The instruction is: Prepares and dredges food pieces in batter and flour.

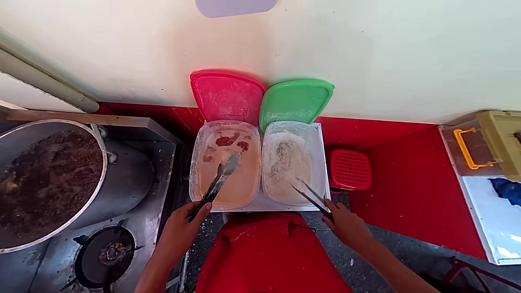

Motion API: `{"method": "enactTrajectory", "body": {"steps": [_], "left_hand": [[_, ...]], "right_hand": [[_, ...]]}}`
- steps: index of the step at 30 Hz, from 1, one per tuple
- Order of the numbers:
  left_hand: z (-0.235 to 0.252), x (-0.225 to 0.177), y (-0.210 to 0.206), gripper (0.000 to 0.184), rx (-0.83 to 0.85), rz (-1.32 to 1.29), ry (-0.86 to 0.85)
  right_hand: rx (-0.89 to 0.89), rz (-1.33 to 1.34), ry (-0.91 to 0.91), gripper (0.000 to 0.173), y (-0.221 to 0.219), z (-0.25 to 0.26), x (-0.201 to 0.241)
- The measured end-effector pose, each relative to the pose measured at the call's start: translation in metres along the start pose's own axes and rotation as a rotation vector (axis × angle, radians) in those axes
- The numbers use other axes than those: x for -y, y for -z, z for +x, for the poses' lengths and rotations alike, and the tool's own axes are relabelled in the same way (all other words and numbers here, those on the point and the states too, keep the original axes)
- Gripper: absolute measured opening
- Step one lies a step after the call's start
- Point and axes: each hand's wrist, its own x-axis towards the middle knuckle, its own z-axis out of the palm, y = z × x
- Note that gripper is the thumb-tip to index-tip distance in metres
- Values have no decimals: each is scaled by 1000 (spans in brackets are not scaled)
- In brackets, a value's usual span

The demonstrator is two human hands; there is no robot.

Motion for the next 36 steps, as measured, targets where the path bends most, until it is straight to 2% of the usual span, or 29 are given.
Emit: {"method": "enactTrajectory", "body": {"steps": [6,9,12,18,22,30,33,36], "left_hand": [[0,-3,-1,52,9,8,5],[-1,-6,-1,52,3,4,11],[-4,-2,-2,52,-14,-10,12],[-9,1,-1,54,-65,-21,18],[-7,-9,6,54,-86,23,-8],[2,-63,11,53,13,203,-159],[9,-104,1,48,163,393,-218],[29,-147,-35,46,316,613,-177]], "right_hand": [[-26,-226,104,53,54,45,43],[-53,-330,177,48,57,78,60],[-89,-401,242,42,58,92,52],[-263,-13,185,49,69,57,-9],[-333,119,168,52,59,46,-31],[-462,281,172,50,54,17,-48],[-594,320,198,54,60,2,-65],[-657,343,221,56,70,-5,-74]]}}
